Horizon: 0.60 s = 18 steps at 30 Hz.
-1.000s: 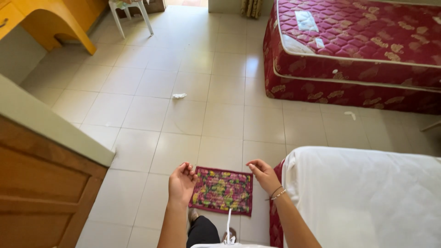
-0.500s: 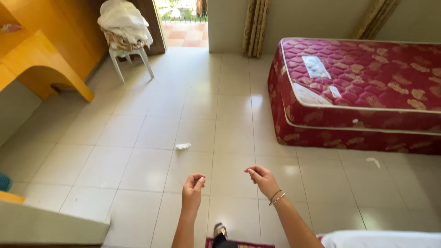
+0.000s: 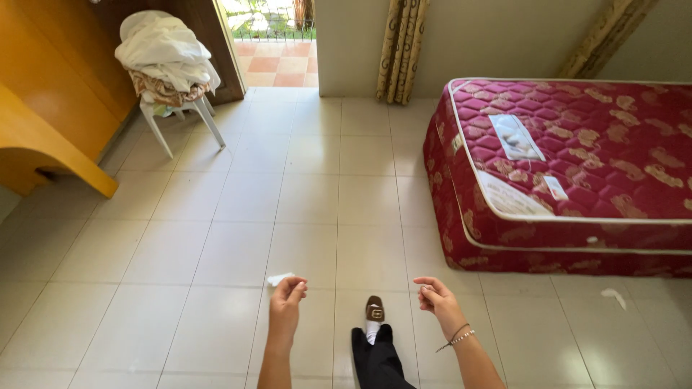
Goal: The person spreads a white fitted sheet over a red patterned mattress, smoothing it out and tucking the edges under the mattress. The person then walks to a balcony area and looks over the railing.
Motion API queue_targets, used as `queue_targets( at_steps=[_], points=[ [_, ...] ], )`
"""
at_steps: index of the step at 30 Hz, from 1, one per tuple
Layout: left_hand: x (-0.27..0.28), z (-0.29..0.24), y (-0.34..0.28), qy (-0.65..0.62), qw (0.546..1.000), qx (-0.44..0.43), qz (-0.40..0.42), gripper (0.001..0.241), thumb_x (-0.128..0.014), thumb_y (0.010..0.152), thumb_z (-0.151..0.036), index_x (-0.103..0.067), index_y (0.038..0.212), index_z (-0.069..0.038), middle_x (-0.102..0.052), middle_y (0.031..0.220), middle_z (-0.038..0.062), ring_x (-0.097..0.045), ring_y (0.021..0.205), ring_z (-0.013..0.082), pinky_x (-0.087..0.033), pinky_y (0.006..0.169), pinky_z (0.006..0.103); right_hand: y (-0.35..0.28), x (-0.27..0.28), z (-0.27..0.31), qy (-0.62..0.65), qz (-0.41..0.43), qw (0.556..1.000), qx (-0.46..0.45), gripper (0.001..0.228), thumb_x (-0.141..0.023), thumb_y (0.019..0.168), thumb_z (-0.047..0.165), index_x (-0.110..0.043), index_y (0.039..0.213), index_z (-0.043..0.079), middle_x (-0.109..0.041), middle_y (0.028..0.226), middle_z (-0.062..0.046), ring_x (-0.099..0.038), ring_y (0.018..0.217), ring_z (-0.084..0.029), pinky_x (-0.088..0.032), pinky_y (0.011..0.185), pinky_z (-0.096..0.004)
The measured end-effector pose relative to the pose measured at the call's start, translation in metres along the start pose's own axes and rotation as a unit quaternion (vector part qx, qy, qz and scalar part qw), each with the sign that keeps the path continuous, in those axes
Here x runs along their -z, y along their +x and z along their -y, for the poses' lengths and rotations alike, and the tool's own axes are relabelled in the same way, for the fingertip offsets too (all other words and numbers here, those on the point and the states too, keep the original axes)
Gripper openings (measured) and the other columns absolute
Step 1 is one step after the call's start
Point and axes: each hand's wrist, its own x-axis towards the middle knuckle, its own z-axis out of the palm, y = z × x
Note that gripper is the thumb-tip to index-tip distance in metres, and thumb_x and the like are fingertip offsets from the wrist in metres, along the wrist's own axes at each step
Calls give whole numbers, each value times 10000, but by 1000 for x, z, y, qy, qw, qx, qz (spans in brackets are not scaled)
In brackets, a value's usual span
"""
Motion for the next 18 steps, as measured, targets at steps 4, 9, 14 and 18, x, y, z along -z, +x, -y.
queue_targets(
  at_steps=[4, 9, 14, 18],
  points=[
    [-16, -1, 131, -35, 998, 11, -45, 161, -602, 950, -157, -691, 1007, -36, -669, 931, 23, -589, 854, 127, -499, 836, 289, 130, 6, 41, -18, -22, 999, 22, 192, -562, 967, 99, -726, 1062, 73, -565, 797, 9, -532, 723, -102, -510, 741, -274],
    [-70, -56, 265, -62, 994, 40, -76, 155, -594, 960, -150, -692, 1014, -43, -660, 897, 35, -587, 832, 125, -495, 822, 290, 288, -20, 137, -38, 17, 997, 71, 197, -571, 981, 130, -749, 1003, 47, -587, 796, 3, -556, 737, -98, -503, 739, -270],
    [-105, -88, 396, -77, 995, -1, -70, 148, -623, 951, -163, -691, 1001, -41, -660, 902, 19, -584, 831, 126, -493, 830, 287, 436, -81, 212, -39, 92, 991, 88, 160, -596, 956, 109, -734, 1009, 45, -620, 837, 16, -563, 765, -86, -519, 759, -267],
    [-109, -97, 494, -76, 994, 15, -74, 145, -630, 950, -167, -694, 988, -43, -662, 896, 17, -587, 835, 123, -496, 831, 285, 535, -142, 242, 11, 122, 991, 56, 163, -596, 941, 97, -728, 1021, 45, -644, 854, 11, -597, 792, -85, -531, 757, -282]
  ],
)
